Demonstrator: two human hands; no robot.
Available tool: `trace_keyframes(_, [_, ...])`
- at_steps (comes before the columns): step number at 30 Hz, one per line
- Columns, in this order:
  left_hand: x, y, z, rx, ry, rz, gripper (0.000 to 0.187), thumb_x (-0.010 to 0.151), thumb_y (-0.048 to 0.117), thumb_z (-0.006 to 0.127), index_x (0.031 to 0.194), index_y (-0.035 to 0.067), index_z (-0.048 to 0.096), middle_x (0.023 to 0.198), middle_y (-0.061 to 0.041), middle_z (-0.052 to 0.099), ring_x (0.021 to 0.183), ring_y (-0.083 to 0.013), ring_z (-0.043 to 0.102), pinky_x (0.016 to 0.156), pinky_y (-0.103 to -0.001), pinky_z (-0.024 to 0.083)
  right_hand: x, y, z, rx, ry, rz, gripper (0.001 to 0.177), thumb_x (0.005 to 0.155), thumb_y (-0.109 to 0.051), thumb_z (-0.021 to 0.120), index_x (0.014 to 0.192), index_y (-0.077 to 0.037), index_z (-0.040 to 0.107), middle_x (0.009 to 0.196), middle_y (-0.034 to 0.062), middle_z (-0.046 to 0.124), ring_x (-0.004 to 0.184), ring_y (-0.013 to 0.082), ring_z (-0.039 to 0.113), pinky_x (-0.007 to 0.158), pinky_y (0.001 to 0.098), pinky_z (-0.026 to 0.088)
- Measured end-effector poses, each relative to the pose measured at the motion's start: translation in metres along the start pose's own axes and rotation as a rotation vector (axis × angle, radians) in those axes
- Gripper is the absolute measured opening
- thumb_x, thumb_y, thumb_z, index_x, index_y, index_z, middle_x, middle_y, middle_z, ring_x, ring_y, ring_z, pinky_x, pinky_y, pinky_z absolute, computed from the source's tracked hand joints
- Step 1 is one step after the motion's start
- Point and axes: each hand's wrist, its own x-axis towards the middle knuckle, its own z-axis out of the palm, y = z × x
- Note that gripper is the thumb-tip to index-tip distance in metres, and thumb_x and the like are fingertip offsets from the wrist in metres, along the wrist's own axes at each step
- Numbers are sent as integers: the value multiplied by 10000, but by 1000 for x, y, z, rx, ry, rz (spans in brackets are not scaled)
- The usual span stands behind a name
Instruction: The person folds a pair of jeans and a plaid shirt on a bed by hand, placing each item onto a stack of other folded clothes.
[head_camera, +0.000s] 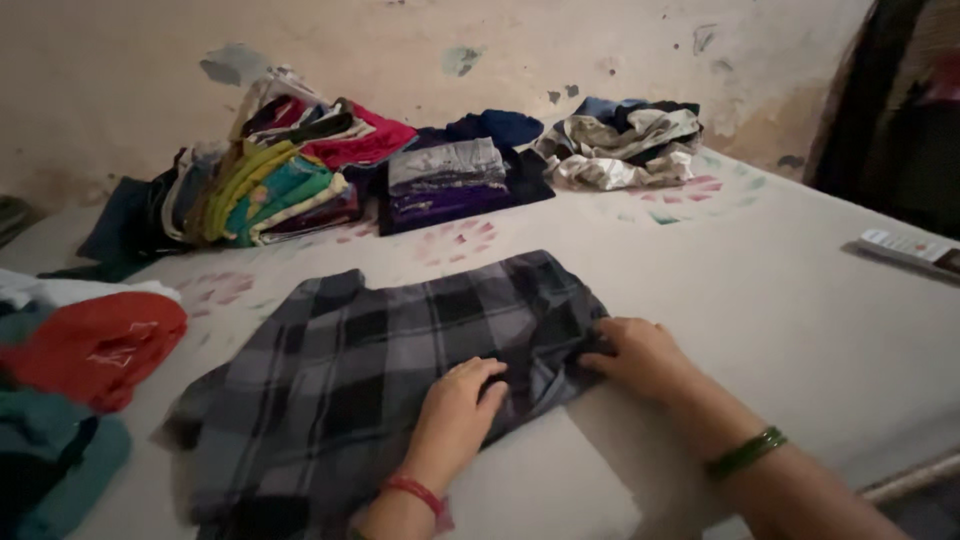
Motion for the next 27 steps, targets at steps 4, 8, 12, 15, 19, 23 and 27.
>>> trace_keyframes(4, [-25, 26, -10, 61, -44, 113, 353, 868, 255, 757, 1152, 47, 728, 1331, -179, 643, 1288, -358, 541, 1055, -457, 405, -12, 30, -7, 372, -79, -13, 289, 809, -174, 752, 1072, -65, 703, 924, 65, 771, 844, 211, 719, 805, 373, 578])
trace_keyframes(8, [-34, 42, -17, 28, -119, 156, 422, 816, 278, 784, 1165, 53, 710, 1357, -150, 635, 1292, -329, 543, 1067, -440, 412, -31, 35, -30, 774, -221, 202, 206, 862, -116, 673, 1049, -51, 726, 880, 68, 723, 778, 164, 644, 708, 372, 557])
trace_keyframes(12, [-38, 42, -14, 48, -134, 170, 266, 875, 245, 741, 1085, 82, 755, 1290, -109, 705, 1272, -304, 595, 1072, -430, 430, -46, 8, -56, 735, -304, 331, 226, 947, -243, 651, 1066, -72, 739, 936, 35, 723, 847, 117, 635, 771, 309, 547])
trace_keyframes(15, [-40, 40, -12, 18, -104, 202, 217, 876, 207, 725, 1052, 89, 773, 1228, -96, 738, 1247, -287, 626, 1064, -412, 451, -52, 2, -57, 635, -270, 398, 257, 962, -282, 678, 1055, -52, 745, 949, 93, 687, 847, 160, 612, 763, 344, 526])
trace_keyframes(19, [-43, 42, -11, 28, -109, 205, 221, 871, 186, 722, 1064, 91, 772, 1223, -95, 738, 1240, -291, 622, 1057, -419, 447, -68, 29, -38, 387, -48, 133, 224, 849, -231, 759, 931, -24, 784, 1035, 91, 754, 943, 216, 720, 844, 359, 567])
trace_keyframes(23, [-46, 48, -16, 44, -88, 209, 200, 857, 169, 726, 1029, 74, 767, 1195, -91, 740, 1186, -289, 642, 1027, -409, 469, -73, 35, -29, 184, 21, 69, 166, 810, -216, 784, 897, -76, 787, 1087, 99, 737, 975, 277, 726, 888, 381, 574])
trace_keyframes(27, [-54, 53, -27, 115, -80, 166, 195, 834, 127, 709, 1020, 78, 745, 1095, -64, 728, 1091, -278, 656, 951, -393, 508, -79, 4, -39, 27, 200, 37, 343, 749, -228, 805, 1061, -125, 706, 1131, 134, 664, 1074, 369, 618, 931, 451, 508])
